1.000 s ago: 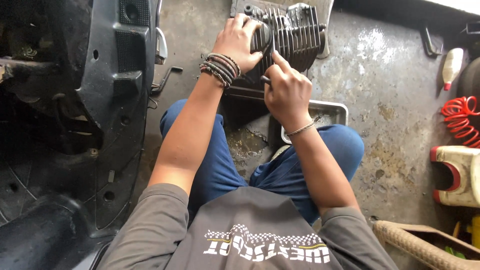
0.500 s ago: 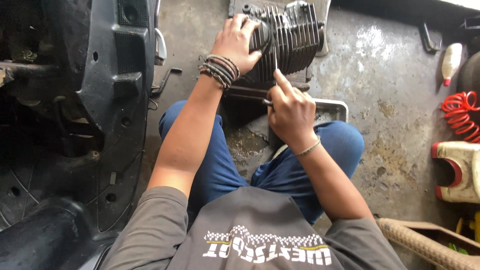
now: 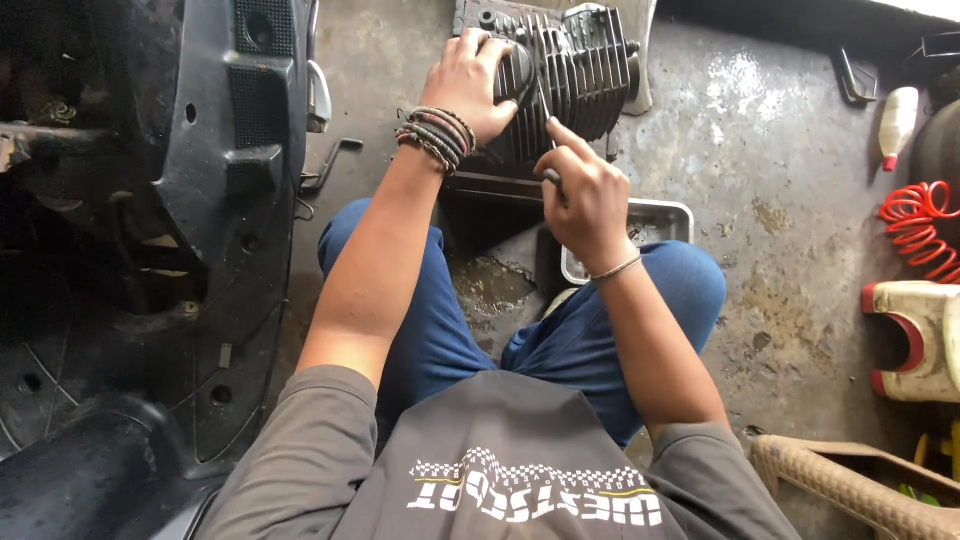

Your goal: The person uses a screwdriver to tighten or loosen screws on a motorcycle engine block placed on a metal tray. The person holds the engine steady with one hand while manipulating the tool with the other.

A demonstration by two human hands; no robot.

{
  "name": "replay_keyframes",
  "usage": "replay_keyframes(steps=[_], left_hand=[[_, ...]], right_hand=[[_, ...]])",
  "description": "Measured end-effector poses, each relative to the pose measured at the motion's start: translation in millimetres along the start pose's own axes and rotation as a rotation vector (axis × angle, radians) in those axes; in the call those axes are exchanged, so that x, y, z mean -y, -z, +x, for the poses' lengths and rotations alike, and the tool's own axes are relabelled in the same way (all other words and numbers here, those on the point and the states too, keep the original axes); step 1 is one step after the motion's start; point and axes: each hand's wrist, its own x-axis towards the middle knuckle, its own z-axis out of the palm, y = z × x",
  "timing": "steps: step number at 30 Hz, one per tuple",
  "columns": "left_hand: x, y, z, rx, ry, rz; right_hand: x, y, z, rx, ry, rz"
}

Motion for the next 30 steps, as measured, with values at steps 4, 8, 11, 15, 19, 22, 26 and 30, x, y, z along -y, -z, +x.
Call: replay_keyframes(steps=[4,8,11,15,19,22,26,30], left_hand=[[-0.9,3.3,0.1,0.007,0.000,0.005],[-2.2,0.9,-0.7,0.070,0.027,0.007],[-0.6,0.0,-2.3,0.030,0.019,-0.012],[-4.6,3.8,-0.7,0.045,0.024,0.014],[-6.3,0.8,-6.4,0.008,0.007,-0.049],[-1.0,-6.1,1.0,-0.031,0.023,-0.072],[4.3,-13.3,4.4,0.079,0.084,-0.006],[3.0,-8.5,1.5,0.091,0.084,-0.023]], right_hand=[[1.9,11.4,-6.3,-0.028,0.053,-0.006],[1.3,3.5,-1.1,-0.024,0.012,-0.009],[4.9,-1.6,4.2,-0.032,-0.013,-0.003],[18.9,11.7,6.9,-0.019,-0.056,-0.014],[6.1,-16.9,14.1,-0.077,-0.047,-0.046],[2.4,-26.3,19.6,-0.119,-0.035,-0.033],[-9.0,-36.0,34.4,0.027,-0.202,-0.015],[-23.7,-48.0,45.3,0.011,-0.213,0.017]])
